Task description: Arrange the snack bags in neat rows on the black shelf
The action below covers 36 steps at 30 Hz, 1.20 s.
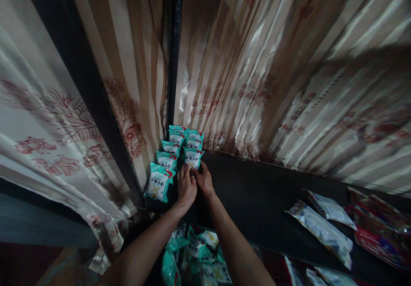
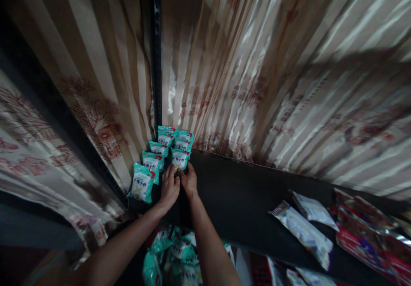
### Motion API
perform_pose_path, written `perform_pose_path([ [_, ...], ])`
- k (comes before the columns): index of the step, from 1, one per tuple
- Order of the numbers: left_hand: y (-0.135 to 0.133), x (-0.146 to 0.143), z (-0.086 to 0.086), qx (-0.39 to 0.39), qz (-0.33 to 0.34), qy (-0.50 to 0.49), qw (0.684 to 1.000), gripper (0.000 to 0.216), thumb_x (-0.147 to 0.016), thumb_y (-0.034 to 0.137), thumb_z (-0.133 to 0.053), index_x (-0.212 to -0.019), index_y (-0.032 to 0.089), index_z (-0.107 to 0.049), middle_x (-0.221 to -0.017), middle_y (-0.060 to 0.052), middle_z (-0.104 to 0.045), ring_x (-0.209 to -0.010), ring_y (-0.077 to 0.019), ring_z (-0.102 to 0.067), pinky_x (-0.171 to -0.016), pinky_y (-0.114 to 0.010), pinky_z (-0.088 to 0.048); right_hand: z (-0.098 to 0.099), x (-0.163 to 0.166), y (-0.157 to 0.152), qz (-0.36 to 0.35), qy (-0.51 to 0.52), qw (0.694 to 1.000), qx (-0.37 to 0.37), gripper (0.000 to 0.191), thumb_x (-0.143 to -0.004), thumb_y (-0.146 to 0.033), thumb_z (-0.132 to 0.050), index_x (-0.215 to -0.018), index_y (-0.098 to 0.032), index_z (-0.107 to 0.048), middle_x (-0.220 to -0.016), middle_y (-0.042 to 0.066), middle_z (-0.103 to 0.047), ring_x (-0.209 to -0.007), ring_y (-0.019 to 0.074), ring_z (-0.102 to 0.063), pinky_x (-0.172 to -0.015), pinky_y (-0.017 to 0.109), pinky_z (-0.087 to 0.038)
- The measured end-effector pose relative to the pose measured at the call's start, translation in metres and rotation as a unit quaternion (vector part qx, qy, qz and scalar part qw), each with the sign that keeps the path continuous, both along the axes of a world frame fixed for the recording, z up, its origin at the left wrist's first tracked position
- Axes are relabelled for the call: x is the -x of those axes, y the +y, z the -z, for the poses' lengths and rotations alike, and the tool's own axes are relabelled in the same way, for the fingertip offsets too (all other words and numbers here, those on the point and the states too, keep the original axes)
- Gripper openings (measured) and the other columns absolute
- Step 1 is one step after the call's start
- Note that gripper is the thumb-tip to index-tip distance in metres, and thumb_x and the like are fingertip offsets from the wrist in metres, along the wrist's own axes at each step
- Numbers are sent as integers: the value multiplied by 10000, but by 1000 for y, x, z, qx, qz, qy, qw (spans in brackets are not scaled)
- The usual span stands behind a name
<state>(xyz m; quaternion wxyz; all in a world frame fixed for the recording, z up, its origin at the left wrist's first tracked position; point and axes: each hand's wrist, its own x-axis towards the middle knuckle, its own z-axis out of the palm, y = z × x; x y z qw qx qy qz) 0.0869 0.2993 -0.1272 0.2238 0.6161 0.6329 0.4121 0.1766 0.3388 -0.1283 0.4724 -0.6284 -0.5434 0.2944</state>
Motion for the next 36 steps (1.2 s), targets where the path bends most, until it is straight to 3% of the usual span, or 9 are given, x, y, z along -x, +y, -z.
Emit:
perform_pose_path([
  [12,8,2,3,-28,-31,31,999,450,-866,186,-367,-1301,126,-464,-1391,-147,-442,-1302,-257,-388,-1074,-456,-345,11,5,14,-9,-33,999,-26,472,-755,-360,-569,-1199,-202,-546,-1092,79,-654,-1002,237,-611,-914,390,-461],
  [18,8,4,6,-25,-10,47,999,454,-873,194,-350,-1304,104,-460,-1403,-162,-416,-1315,-273,-367,-1071,-453,-346,14,5,16,-18,-24,999,-29,483,-764,-368,-552,-1218,-200,-545,-1121,77,-644,-1059,240,-585,-954,400,-432],
  [26,1,4,9,-39,-5,27,999,484,-876,198,-340,-1349,110,-400,-1459,-154,-345,-1372,-257,-274,-1118,-453,-277,6,8,3,-6,-5,1000,-7,498,-747,-381,-579,-1215,-215,-548,-1080,51,-669,-1072,231,-587,-948,392,-446],
  [36,8,10,9,-27,10,26,999,490,-861,184,-351,-1342,116,-408,-1451,-148,-365,-1378,-243,-266,-1123,-447,-270,1,15,6,-21,-5,1000,17,441,-758,-363,-577,-1182,-243,-565,-1046,30,-687,-950,200,-640,-884,356,-482],
])
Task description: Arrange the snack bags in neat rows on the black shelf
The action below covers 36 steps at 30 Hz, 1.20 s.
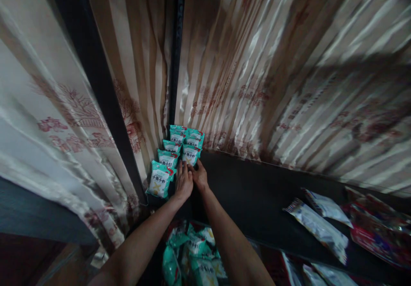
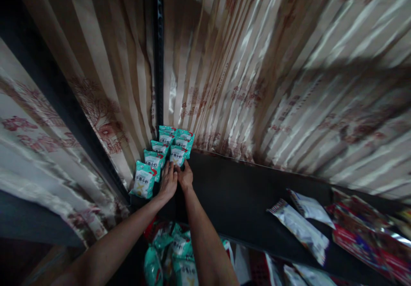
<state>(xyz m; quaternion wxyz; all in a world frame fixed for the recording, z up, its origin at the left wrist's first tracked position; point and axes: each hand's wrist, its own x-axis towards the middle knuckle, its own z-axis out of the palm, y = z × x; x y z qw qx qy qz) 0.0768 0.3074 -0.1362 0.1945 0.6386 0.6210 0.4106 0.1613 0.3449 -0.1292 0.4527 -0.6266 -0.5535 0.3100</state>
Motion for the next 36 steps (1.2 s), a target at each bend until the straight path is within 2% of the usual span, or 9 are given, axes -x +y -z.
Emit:
perform_pose_path([
  [7,-15,2,-5,8,1,-4,1000,479,-869,203,-371,-1338,110,-402,-1474,-153,-320,-1388,-249,-238,-1129,-431,-257,3,-4,-15,20,-2,1000,-10,624,-705,-341,-643,-1287,-190,-474,-1244,79,-594,-1157,219,-543,-1008,374,-400],
  [11,-41,2,-8,-19,9,5,1000,424,-884,208,-357,-1291,131,-451,-1436,-136,-382,-1350,-243,-319,-1110,-444,-292,9,-14,-46,56,4,998,-11,578,-759,-367,-575,-1283,-143,-477,-1306,128,-538,-1163,224,-533,-1000,374,-408],
  [16,-100,-5,-11,-37,69,0,997,364,-881,164,-338,-1181,160,-543,-1254,-110,-541,-1198,-197,-477,-1053,-384,-381,3,-33,-113,108,11,993,-45,465,-825,-403,-466,-1202,-141,-541,-1200,125,-606,-1057,208,-590,-949,357,-447],
  [20,-155,-13,-5,-26,180,-17,983,365,-851,105,-331,-1101,195,-581,-1116,-75,-596,-1096,-169,-533,-998,-358,-434,0,-53,-178,155,-18,986,-62,414,-839,-428,-431,-1103,-154,-593,-1095,107,-653,-995,206,-611,-918,357,-461],
  [24,-203,-16,8,52,277,16,959,324,-838,128,-369,-1055,172,-606,-1099,-88,-603,-1076,-182,-544,-975,-353,-450,10,-81,-238,172,-106,979,12,392,-848,-414,-391,-1041,-168,-628,-1008,96,-688,-914,215,-642,-857,356,-483],
  [27,-231,-15,19,136,326,79,932,344,-814,254,-484,-1127,158,-591,-1204,-123,-575,-1167,-252,-499,-1015,-423,-410,21,-101,-278,81,-210,967,117,362,-839,-361,-414,-1050,-171,-639,-1015,111,-690,-925,228,-647,-847,351,-480],
  [31,-255,-12,33,187,414,117,883,658,-689,333,-629,-1302,159,-462,-1408,-156,-416,-1350,-333,-292,-1090,-510,-282,27,-107,-316,-90,-348,912,196,399,-745,-273,-582,-1132,-186,-628,-1149,122,-645,-1095,256,-571,-931,352,-425],
  [33,-261,-12,41,204,432,125,869,714,-652,304,-649,-1319,157,-440,-1440,-162,-373,-1366,-339,-260,-1097,-519,-262,24,-101,-324,-116,-413,876,221,469,-717,-200,-605,-1185,-224,-605,-1224,116,-607,-1147,280,-528,-932,376,-408],
  [36,-263,-12,49,201,407,134,881,662,-628,190,-628,-1274,158,-487,-1419,-160,-407,-1349,-321,-307,-1096,-501,-279,19,-90,-326,-136,-462,842,245,471,-746,-109,-531,-1165,-303,-620,-1207,70,-629,-1093,274,-555,-883,380,-407],
])
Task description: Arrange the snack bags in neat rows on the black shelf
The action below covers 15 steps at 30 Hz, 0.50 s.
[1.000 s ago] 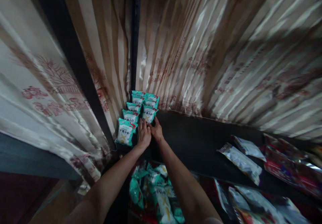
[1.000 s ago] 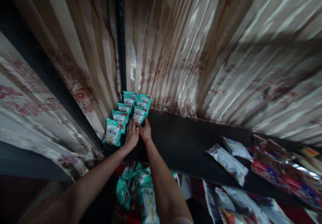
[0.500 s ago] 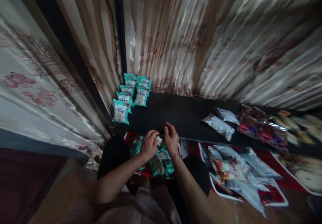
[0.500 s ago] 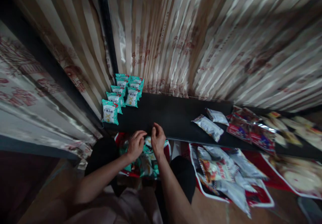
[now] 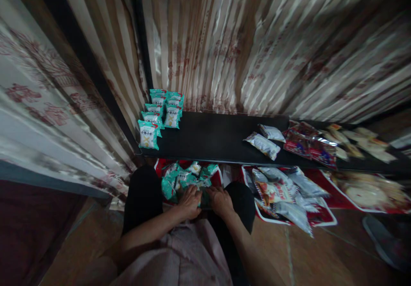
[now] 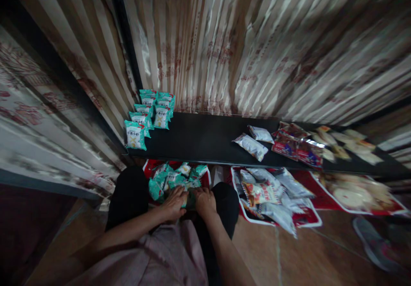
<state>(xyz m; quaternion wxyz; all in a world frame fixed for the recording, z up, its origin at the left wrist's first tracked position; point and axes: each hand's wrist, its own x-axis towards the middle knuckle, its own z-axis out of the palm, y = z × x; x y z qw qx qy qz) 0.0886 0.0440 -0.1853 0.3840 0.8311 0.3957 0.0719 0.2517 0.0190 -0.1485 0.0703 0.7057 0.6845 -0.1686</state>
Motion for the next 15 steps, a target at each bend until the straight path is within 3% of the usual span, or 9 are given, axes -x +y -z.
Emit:
perform_pose_path([
  [4,4,5,4,-48,-26,-17,998,479,-671,85,-534,-1140,156,-599,-1297,-132,-540,-1290,-268,-401,-1090,-422,-326,-2,3,5,-23,3,1000,0,409,-781,-96,-475,-1056,-316,-683,-1109,51,-683,-1040,255,-582,-879,362,-400],
  [9,9,13,7,-54,-24,-37,998,331,-786,95,-443,-1018,174,-666,-1168,-80,-622,-1172,-217,-512,-1031,-363,-401,2,-1,4,-39,26,999,18,386,-753,-133,-540,-1073,-298,-677,-1184,53,-649,-1130,283,-541,-932,411,-393],
  [12,10,17,9,-36,-75,-63,995,312,-809,121,-450,-1012,198,-674,-1176,-67,-620,-1122,-212,-552,-989,-366,-442,6,1,4,-38,93,995,2,402,-745,-129,-544,-1117,-232,-656,-1213,93,-629,-1164,274,-528,-973,404,-386],
  [15,12,26,4,-31,-110,-89,989,357,-828,106,-417,-1079,202,-652,-1214,-76,-597,-1106,-194,-566,-969,-341,-462,8,6,6,29,209,977,-38,375,-815,-140,-448,-1132,-184,-642,-1156,119,-656,-1109,221,-583,-962,344,-415],
])
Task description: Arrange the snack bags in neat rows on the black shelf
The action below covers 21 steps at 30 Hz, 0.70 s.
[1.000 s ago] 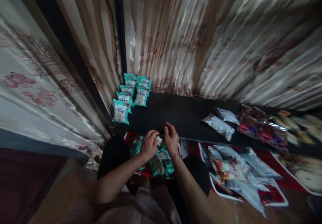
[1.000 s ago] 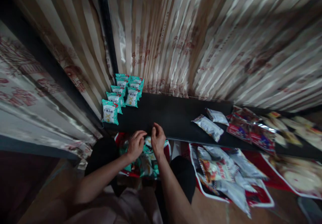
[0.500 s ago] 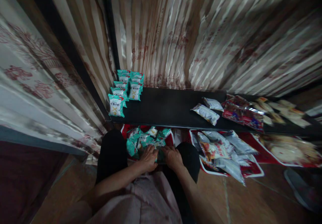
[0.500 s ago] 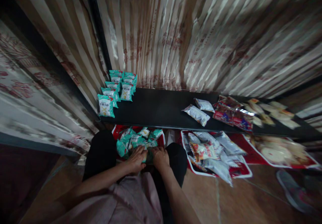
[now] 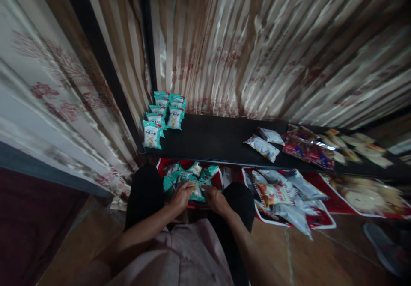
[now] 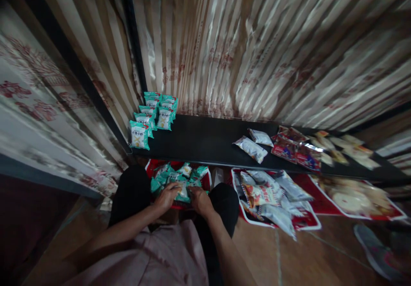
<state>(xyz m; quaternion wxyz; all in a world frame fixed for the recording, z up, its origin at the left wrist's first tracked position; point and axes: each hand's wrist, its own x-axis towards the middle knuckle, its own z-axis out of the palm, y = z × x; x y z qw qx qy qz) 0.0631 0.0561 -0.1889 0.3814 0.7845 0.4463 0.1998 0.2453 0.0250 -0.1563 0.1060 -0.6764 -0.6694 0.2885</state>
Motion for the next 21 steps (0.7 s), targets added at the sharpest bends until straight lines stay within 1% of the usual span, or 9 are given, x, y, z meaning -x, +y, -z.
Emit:
perform_pose_path([
  [3,1,12,-14,-22,-29,-29,999,370,-868,138,-384,-1152,195,-615,-1252,-90,-565,-1142,-189,-546,-997,-339,-447,-8,8,4,129,161,978,19,348,-870,-300,-422,-1114,-183,-642,-1026,106,-701,-1014,235,-635,-880,371,-483],
  [4,2,16,-19,-36,-38,-41,998,366,-882,159,-380,-1169,196,-605,-1262,-92,-555,-1162,-191,-533,-1012,-344,-437,-13,11,5,171,227,958,39,373,-870,-382,-430,-1092,-176,-648,-977,104,-708,-987,247,-643,-839,382,-508],
  [6,1,22,-28,-74,-42,-65,994,358,-902,195,-375,-1186,196,-593,-1279,-96,-539,-1197,-198,-507,-1033,-359,-423,-25,19,7,236,362,898,87,472,-835,-526,-460,-1056,-156,-654,-939,108,-703,-970,260,-643,-769,384,-542],
  [8,0,26,-34,-117,-23,-82,989,356,-918,214,-361,-1191,191,-588,-1286,-102,-529,-1219,-208,-489,-1038,-376,-424,-36,27,9,262,455,842,124,522,-780,-587,-529,-1046,-154,-649,-986,104,-690,-985,258,-633,-746,370,-552],
  [9,-1,27,-36,-139,-13,-88,986,357,-923,215,-353,-1195,189,-583,-1287,-105,-526,-1227,-212,-481,-1036,-385,-428,-41,31,10,263,479,826,136,519,-751,-585,-577,-1044,-162,-647,-1006,95,-687,-986,252,-631,-753,362,-551],
  [12,-4,28,-39,-200,-1,-94,975,362,-926,194,-350,-1229,191,-548,-1317,-113,-494,-1271,-223,-433,-1045,-416,-423,-52,40,13,250,509,813,132,481,-671,-519,-703,-1010,-181,-649,-987,69,-700,-951,240,-644,-795,340,-528],
  [15,-8,29,-43,-228,-23,-77,970,385,-910,170,-374,-1268,209,-510,-1395,-113,-407,-1323,-239,-362,-1068,-441,-391,-61,46,17,255,533,801,100,497,-604,-452,-771,-1001,-186,-634,-940,68,-714,-887,251,-665,-778,335,-515],
  [18,-10,30,-48,-214,-48,-63,974,448,-885,140,-378,-1320,213,-455,-1446,-119,-328,-1338,-248,-336,-1073,-436,-376,-68,50,23,265,552,788,71,528,-574,-416,-792,-1015,-204,-596,-963,66,-711,-859,249,-669,-727,325,-513],
  [21,-8,30,-54,-187,-69,-78,977,482,-887,181,-394,-1368,193,-379,-1450,-137,-320,-1330,-247,-351,-1075,-428,-367,-70,53,33,243,566,787,34,526,-586,-399,-781,-1033,-215,-573,-1011,68,-700,-890,245,-660,-736,330,-511],
])
